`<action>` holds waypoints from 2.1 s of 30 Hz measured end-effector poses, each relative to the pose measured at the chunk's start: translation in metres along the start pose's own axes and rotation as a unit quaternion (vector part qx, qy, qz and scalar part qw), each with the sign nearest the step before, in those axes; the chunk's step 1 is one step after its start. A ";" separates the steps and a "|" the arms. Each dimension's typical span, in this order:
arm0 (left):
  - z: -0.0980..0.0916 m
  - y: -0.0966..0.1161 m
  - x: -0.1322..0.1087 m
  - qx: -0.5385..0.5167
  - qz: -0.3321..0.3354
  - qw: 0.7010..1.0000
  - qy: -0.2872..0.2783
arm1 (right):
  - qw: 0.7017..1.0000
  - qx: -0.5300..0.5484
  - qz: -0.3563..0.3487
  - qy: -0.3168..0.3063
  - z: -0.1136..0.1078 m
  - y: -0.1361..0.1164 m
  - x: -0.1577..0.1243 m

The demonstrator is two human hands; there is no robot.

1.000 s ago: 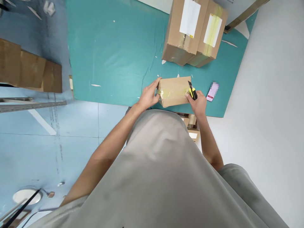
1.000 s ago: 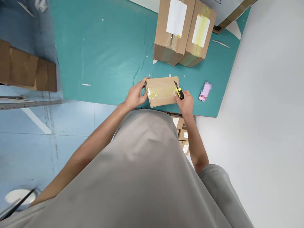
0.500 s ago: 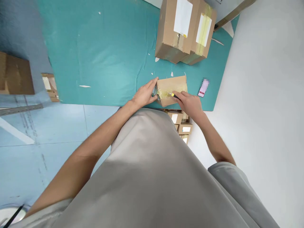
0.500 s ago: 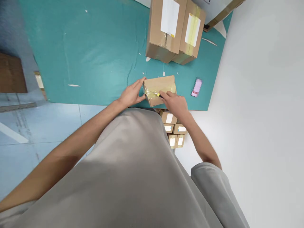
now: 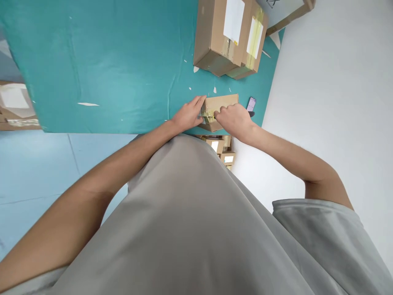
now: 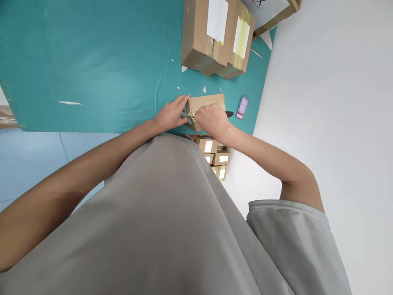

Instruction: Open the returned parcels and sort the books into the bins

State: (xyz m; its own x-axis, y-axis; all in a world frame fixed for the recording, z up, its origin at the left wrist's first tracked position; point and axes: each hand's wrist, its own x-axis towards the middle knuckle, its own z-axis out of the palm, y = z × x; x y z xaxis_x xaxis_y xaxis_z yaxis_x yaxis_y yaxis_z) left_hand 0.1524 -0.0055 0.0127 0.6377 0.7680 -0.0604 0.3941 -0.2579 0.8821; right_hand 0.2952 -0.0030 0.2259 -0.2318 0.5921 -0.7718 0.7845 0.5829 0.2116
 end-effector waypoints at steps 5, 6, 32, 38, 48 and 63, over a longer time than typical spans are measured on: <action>0.005 -0.012 0.013 -0.020 0.030 0.999 0.005 | 0.992 0.103 0.009 0.076 0.020 -0.004 0.038; 0.006 -0.013 0.016 -0.023 0.037 0.999 0.007 | 0.992 0.103 0.013 0.068 0.021 -0.003 0.040; -0.013 -0.017 0.011 -0.036 0.038 0.997 -0.056 | 0.996 0.090 0.025 0.003 0.053 -0.009 -0.003; -0.012 -0.016 0.010 -0.066 0.047 0.994 -0.067 | 0.985 0.127 0.118 -0.012 0.043 -0.023 -0.014; -0.021 -0.015 -0.009 -0.106 0.023 0.992 -0.064 | 0.913 0.302 0.273 0.039 0.053 -0.080 -0.050; -0.032 -0.010 -0.006 -0.068 0.005 0.997 -0.031 | 0.843 0.466 0.263 0.058 0.052 -0.081 -0.007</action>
State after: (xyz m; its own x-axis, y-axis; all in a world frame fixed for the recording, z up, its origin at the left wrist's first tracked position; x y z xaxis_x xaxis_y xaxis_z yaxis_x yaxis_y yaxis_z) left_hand 0.1233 0.0108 0.0196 0.6820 0.7273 -0.0762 0.2975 -0.1808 0.9375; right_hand 0.2630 -0.0832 0.1826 0.2776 0.7140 -0.6428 0.8947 -0.4358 -0.0977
